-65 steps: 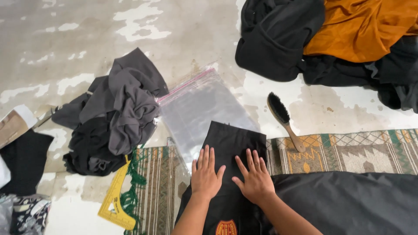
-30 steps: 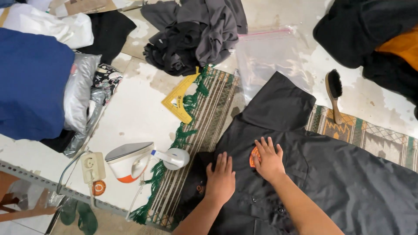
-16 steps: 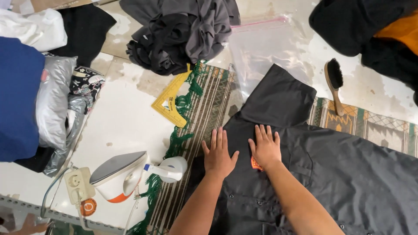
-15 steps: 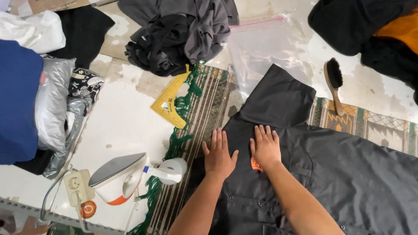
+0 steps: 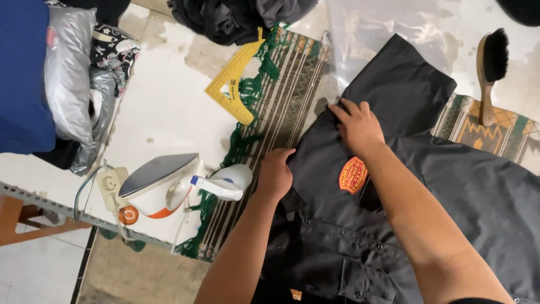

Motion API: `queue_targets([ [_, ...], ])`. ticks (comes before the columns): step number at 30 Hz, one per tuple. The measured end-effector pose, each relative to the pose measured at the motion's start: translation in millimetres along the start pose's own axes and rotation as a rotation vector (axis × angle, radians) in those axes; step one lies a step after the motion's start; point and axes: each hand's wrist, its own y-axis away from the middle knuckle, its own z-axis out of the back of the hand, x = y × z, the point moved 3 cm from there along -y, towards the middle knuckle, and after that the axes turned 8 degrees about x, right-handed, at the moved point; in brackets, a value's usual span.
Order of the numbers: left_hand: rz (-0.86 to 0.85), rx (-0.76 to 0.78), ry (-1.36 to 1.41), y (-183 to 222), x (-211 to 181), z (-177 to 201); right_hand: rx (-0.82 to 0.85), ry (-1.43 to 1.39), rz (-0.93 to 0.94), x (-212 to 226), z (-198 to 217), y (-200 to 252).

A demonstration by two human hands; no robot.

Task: Ironing a black collared shirt on a flat surface using a hand iron and a spray bottle.

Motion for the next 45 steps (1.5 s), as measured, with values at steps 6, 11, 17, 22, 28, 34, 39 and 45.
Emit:
queue_targets([
  [6,0.025,0.038,-0.119,0,13,1,-0.010,-0.066,-0.095,-11,1,17],
  [11,0.186,0.346,-0.129,12,-33,28,-0.259,-0.215,0.148,-20,-3,20],
  [17,0.195,0.360,-0.052,3,-45,34,-0.227,-0.379,0.259,-44,-5,3],
  [22,0.206,0.395,-0.050,13,-47,37,-0.187,-0.203,0.168,-85,-41,-7],
  [28,0.165,0.364,-0.109,18,-49,40,-0.211,-0.478,0.261,-73,-14,5],
  [34,0.202,0.244,-0.167,9,-30,19,-0.133,-0.439,0.236,-71,-8,-2],
  [39,0.257,0.176,-0.180,3,-27,24,-0.135,-0.243,0.090,-74,-35,-29],
  [45,0.357,0.252,-0.143,1,-38,31,0.048,-0.274,0.128,-26,42,-20],
])
